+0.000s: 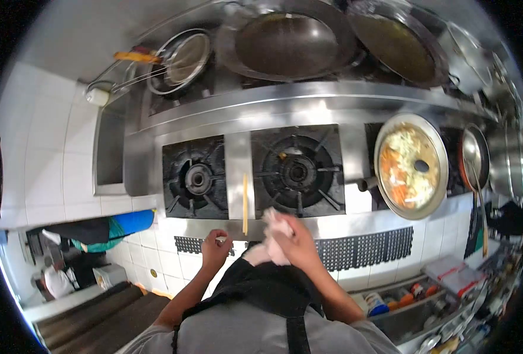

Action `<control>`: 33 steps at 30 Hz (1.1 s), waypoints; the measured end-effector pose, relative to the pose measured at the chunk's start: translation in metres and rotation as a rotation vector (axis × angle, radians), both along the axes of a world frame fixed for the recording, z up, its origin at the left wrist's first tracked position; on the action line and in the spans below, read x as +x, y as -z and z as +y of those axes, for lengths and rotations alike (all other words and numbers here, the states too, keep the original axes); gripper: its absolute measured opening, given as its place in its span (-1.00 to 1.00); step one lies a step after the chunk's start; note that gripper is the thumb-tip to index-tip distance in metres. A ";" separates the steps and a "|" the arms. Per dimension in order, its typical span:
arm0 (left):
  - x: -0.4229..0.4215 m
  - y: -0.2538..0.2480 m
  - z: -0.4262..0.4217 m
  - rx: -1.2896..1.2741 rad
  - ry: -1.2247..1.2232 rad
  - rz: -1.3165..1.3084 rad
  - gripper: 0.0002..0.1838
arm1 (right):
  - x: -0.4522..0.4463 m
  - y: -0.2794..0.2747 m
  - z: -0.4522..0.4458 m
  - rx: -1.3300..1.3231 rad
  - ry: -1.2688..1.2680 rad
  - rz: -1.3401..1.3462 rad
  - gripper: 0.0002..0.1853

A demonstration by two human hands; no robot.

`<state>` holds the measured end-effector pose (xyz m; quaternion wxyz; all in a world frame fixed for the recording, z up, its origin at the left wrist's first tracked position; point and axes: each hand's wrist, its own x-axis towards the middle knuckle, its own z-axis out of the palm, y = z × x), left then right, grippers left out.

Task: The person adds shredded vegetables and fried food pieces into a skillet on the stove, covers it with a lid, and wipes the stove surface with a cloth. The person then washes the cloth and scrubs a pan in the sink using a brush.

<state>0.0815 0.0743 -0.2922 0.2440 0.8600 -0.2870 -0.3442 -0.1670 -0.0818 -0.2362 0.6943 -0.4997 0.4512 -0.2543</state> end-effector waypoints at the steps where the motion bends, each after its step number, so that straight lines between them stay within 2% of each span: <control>1: 0.012 0.008 0.029 -0.059 0.094 -0.097 -0.70 | 0.027 -0.003 -0.021 0.003 0.027 -0.047 -0.56; 2: 0.022 0.008 0.055 -0.008 0.077 -0.086 -0.70 | 0.048 0.007 -0.048 -0.293 0.044 0.019 -0.56; 3: 0.034 0.005 0.080 0.045 0.057 -0.077 -0.69 | 0.070 0.001 -0.079 -0.226 0.125 -0.034 -0.57; 4: 0.046 0.003 0.108 0.097 0.036 -0.068 -0.68 | 0.090 0.005 -0.114 -0.411 0.247 0.037 -0.57; 7: 0.077 0.019 0.230 0.113 -0.263 0.155 -0.67 | 0.122 0.040 -0.218 -0.801 0.463 0.400 -0.52; 8: 0.083 0.027 0.275 0.094 -0.383 0.225 -0.67 | 0.133 0.042 -0.241 -0.726 0.454 0.521 -0.49; 9: 0.086 0.031 0.314 0.149 -0.539 0.288 -0.68 | 0.144 0.075 -0.268 -0.794 0.453 0.634 -0.48; 10: 0.087 0.034 0.353 0.207 -0.698 0.356 -0.68 | 0.165 0.085 -0.272 -0.839 0.530 0.692 -0.48; 12: 0.087 0.036 0.424 0.343 -0.838 0.482 -0.69 | 0.199 0.082 -0.262 -0.915 0.455 0.760 -0.46; 13: 0.084 0.054 0.484 0.377 -0.560 0.425 -0.70 | 0.223 0.079 -0.247 -0.913 0.392 0.736 -0.46; 15: 0.092 0.048 0.513 0.555 -0.470 0.513 -0.72 | 0.273 0.070 -0.210 -0.900 0.280 0.707 -0.45; 18: 0.118 0.099 0.574 0.857 -0.727 0.727 -0.78 | 0.345 0.080 -0.166 -1.113 0.139 0.822 -0.47; 19: 0.150 0.118 0.584 0.838 -0.745 0.773 -0.79 | 0.370 0.064 -0.148 -1.035 0.133 0.778 -0.50; 22: 0.269 0.193 0.581 0.567 -0.750 0.883 -0.81 | 0.408 0.077 -0.126 -0.778 0.084 0.549 -0.54; 23: 0.328 0.196 0.564 0.437 -0.718 0.783 -0.76 | 0.424 0.051 -0.101 -0.546 0.124 0.505 -0.56; 24: 0.396 0.168 0.513 0.314 -0.678 0.680 -0.71 | 0.431 0.057 -0.090 -0.642 0.150 0.510 -0.68; 25: 0.452 0.183 0.486 0.201 -0.656 0.485 -0.71 | 0.442 0.045 -0.076 -0.491 0.221 0.309 -0.69; 26: 0.498 0.151 0.440 0.047 -0.758 0.446 -0.62 | 0.453 0.029 -0.051 -0.330 0.286 0.112 -0.70; 28: 0.566 0.093 0.359 -0.259 -0.910 0.501 -0.62 | 0.468 -0.023 -0.009 -0.010 0.354 -0.147 -0.70; 30: 0.614 0.053 0.312 -0.319 -0.792 0.544 -0.57 | 0.472 -0.045 0.019 0.010 0.331 -0.252 -0.80; 33: 0.643 0.053 0.306 -0.294 -0.596 0.562 -0.60 | 0.485 -0.079 0.054 0.041 0.285 -0.311 -0.80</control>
